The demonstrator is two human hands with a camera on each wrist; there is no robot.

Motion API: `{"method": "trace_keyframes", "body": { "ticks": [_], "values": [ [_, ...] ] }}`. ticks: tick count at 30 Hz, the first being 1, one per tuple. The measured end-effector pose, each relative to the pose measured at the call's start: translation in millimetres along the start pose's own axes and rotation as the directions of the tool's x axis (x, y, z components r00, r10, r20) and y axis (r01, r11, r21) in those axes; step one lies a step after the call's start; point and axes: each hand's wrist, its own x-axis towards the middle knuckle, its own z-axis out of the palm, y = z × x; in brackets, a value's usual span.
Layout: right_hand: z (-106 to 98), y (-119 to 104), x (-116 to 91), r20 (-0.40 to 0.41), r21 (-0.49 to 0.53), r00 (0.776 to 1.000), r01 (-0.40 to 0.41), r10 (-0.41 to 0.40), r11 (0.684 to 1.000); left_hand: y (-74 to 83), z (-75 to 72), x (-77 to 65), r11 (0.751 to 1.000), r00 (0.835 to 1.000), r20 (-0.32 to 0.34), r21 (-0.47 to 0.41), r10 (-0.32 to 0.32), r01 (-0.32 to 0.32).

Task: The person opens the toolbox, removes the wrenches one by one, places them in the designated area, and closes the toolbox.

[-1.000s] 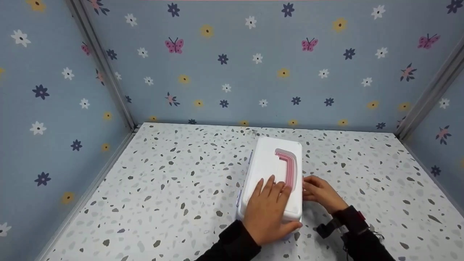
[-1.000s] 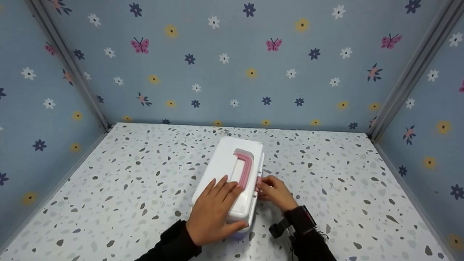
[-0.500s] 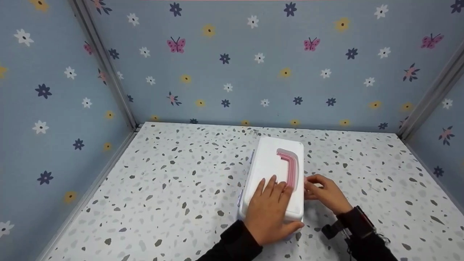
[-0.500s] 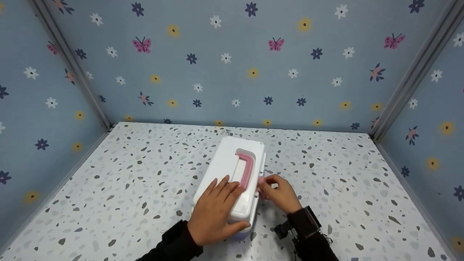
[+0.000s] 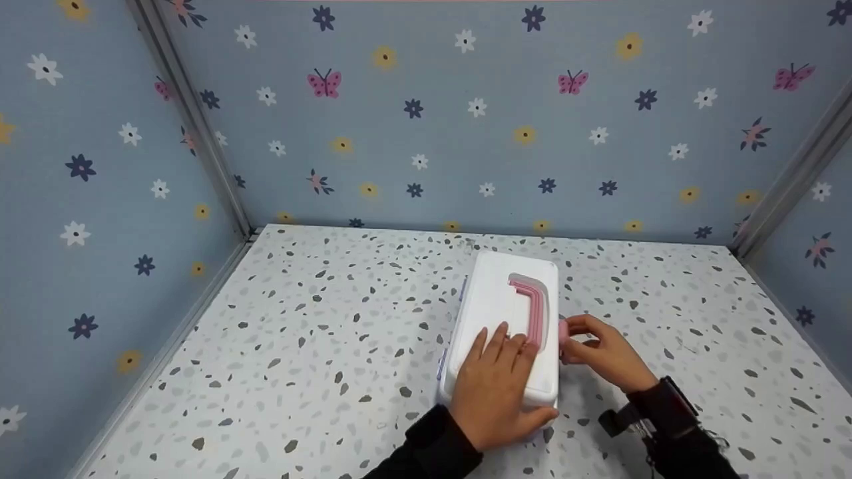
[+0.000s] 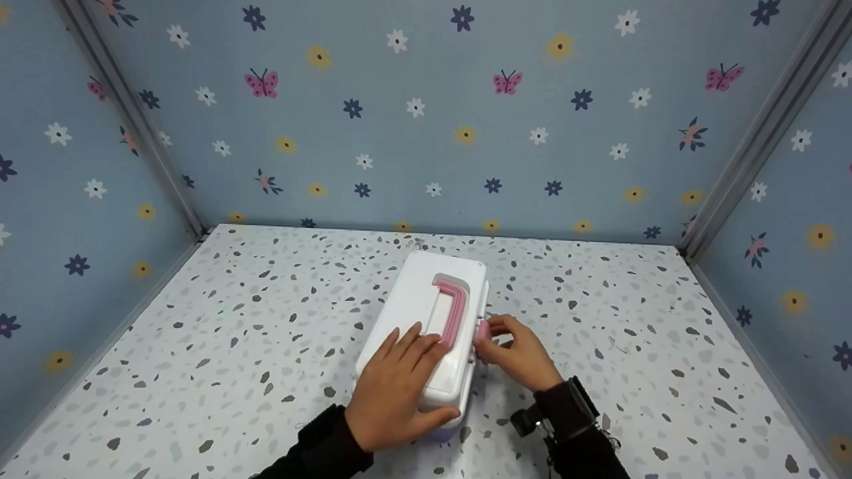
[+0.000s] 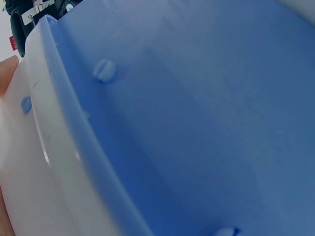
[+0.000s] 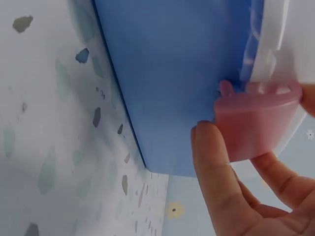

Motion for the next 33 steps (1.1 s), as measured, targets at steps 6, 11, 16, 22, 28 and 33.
{"method": "trace_keyframes", "body": {
  "ticks": [6, 11, 16, 22, 28, 33],
  "values": [
    [-5.7, 0.8, -3.8, 0.045, -0.095, 0.996, 0.075, -0.071, 0.993, -0.4, -1.4, 0.0, 1.0, 1.0, 0.025, 0.002, -0.004, 0.004],
    [-8.6, 2.3, -5.2, 0.028, -0.095, 0.998, 0.059, -0.057, 0.994, 0.5, -2.2, 0.5, 1.0, 0.999, 0.047, -0.002, -0.013, 0.013],
    [-14.2, 8.6, -8.3, 0.012, -0.102, 0.998, 0.067, -0.066, 0.992, 1.1, -2.4, 0.8, 1.0, 0.998, 0.053, -0.003, -0.018, 0.018],
    [-20.5, 17.0, -11.7, -0.007, -0.16, 0.999, 0.039, -0.04, 0.986, 1.2, -0.9, -0.4, 1.0, 1.0, 0.026, 0.014, -0.018, 0.018],
    [-22.0, 21.7, -12.2, -0.016, -0.241, 0.999, 0.027, -0.031, 0.97, 1.4, -0.7, 0.0, 1.0, 1.0, 0.018, 0.015, -0.016, 0.015],
    [-18.7, 22.5, -11.0, -0.012, -0.283, 1.0, -0.003, -0.001, 0.959, 1.3, -1.4, 0.3, 1.0, 0.999, 0.037, 0.003, -0.019, 0.019]
  ]
}}
